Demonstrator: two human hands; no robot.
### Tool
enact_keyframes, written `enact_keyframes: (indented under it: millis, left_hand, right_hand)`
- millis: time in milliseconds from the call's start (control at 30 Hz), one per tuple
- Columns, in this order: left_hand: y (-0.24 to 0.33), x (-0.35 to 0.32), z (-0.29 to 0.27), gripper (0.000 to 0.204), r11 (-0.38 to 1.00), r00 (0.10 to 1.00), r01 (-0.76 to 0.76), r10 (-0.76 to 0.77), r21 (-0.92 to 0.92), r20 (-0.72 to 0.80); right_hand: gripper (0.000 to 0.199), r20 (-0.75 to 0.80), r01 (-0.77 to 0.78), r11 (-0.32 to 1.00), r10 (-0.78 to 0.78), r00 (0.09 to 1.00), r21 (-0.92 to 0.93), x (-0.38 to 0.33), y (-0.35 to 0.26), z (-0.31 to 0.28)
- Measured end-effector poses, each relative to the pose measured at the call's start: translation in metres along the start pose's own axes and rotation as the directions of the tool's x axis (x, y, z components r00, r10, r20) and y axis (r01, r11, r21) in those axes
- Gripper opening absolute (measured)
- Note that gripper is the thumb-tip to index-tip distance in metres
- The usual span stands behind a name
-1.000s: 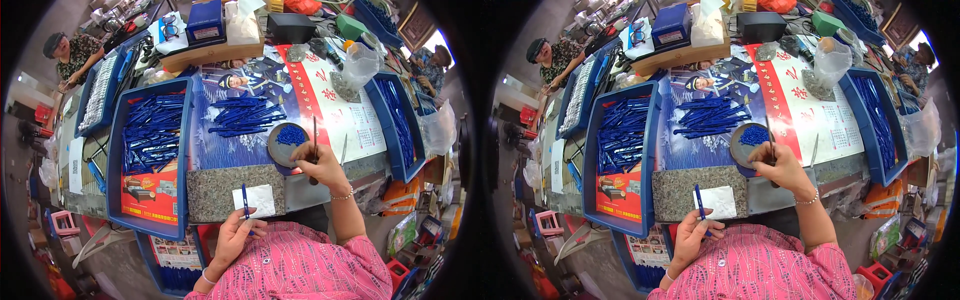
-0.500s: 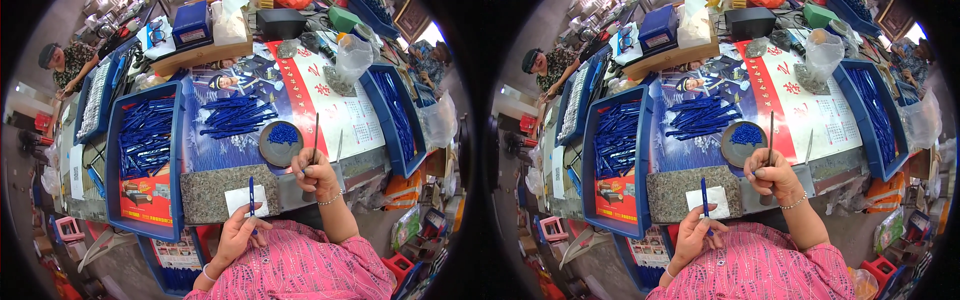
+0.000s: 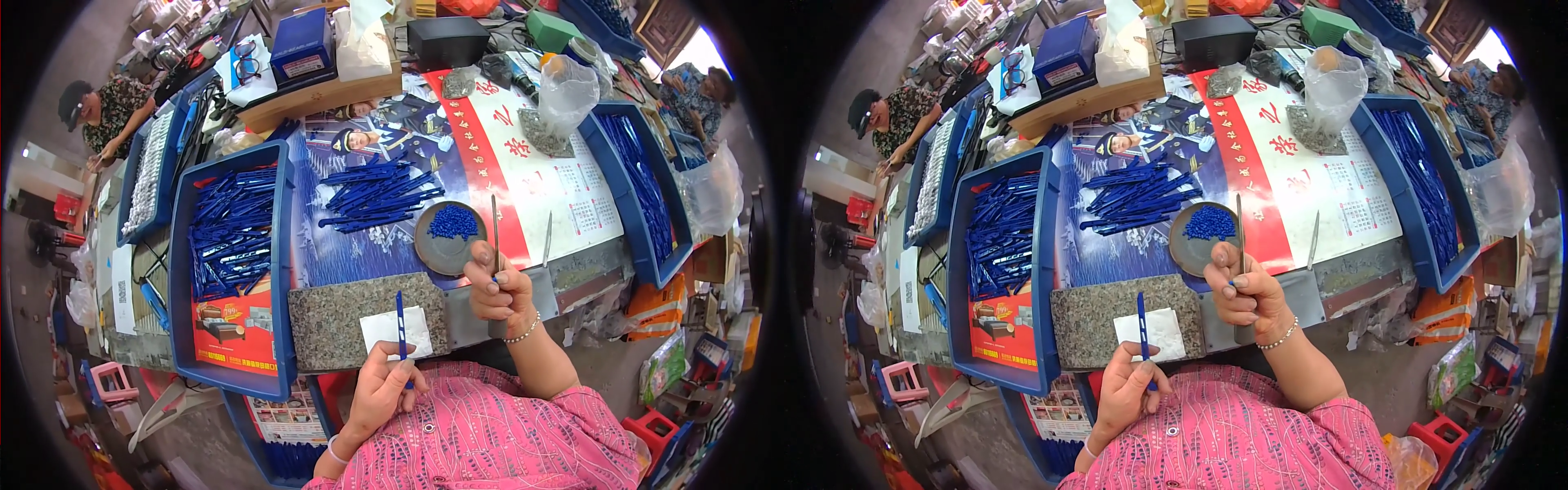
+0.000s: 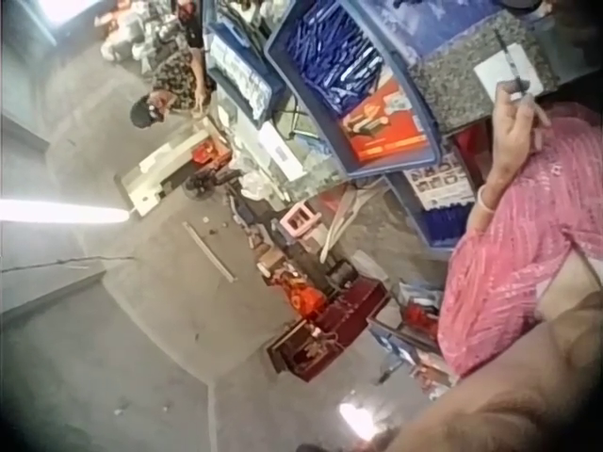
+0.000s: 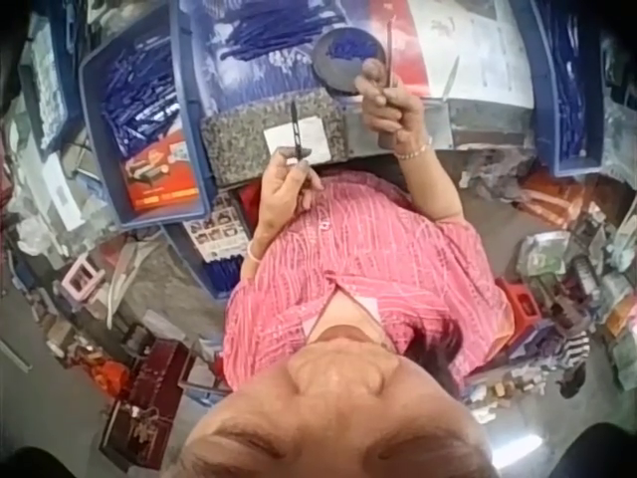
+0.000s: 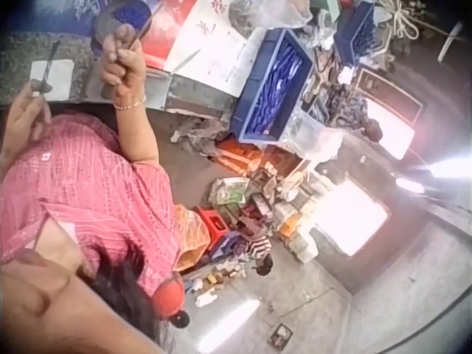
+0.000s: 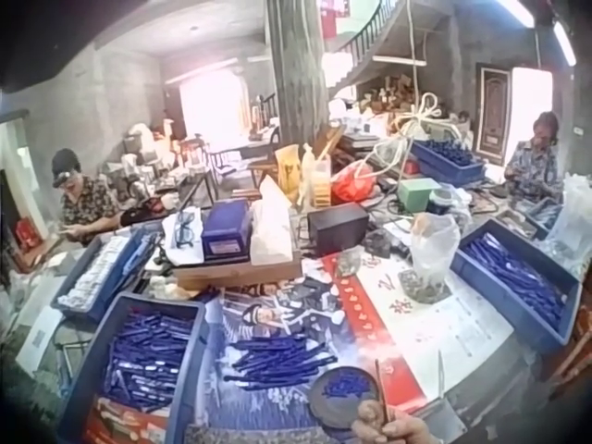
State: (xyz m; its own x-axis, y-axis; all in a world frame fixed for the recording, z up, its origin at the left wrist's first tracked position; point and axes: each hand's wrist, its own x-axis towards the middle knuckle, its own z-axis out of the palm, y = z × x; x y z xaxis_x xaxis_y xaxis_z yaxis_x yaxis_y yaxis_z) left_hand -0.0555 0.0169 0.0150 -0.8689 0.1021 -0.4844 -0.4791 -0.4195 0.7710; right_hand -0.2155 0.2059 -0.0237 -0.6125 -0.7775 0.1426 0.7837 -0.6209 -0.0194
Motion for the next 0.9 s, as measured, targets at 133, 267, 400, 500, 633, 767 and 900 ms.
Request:
enact_keyframes:
  millis: [133,267,400,500,633,767,900]
  left_hand:
    - [-0.004,-0.001,-0.001,0.02,0.999,0.999,0.034,-0.034,-0.03,0.001]
    - [-0.004,-0.001,-0.001,0.018,0.999,0.999,0.04,-0.04,-0.034,0.001]
    - [0.001,-0.002,0.003,0.019,0.998,0.999,0.054,-0.054,-0.026,0.005]
    - [0.001,-0.002,0.005,0.02,0.998,0.999,0.042,-0.042,-0.038,0.009]
    - [0.0,-0.002,0.006,0.02,0.999,1.0,0.018,-0.017,-0.044,0.023]
    - [-0.002,-0.003,0.008,0.021,0.996,0.999,0.045,-0.042,-0.083,0.03]
    - [-0.009,-0.004,0.006,0.025,0.989,0.999,0.029,-0.022,-0.143,0.049]
  right_hand:
    - [0.024,0.031,-0.005,0.998,0.003,1.0,0.056,-0.001,0.003,0.0]
    - [0.025,0.099,-0.027,0.994,0.016,0.995,0.104,-0.002,0.006,-0.001]
    - [0.025,0.152,-0.033,0.992,0.015,0.988,0.12,-0.005,0.007,-0.005]
    - [0.024,0.193,-0.04,0.991,0.015,0.981,0.128,-0.006,0.009,-0.004]
    - [0.024,0.188,-0.049,0.989,0.022,0.982,0.142,-0.009,0.012,-0.002]
    - [0.025,0.173,-0.045,0.986,0.016,0.985,0.162,-0.013,0.014,-0.003]
    - [0.023,0.153,-0.055,0.983,0.028,0.988,0.173,-0.017,0.017,0.001]
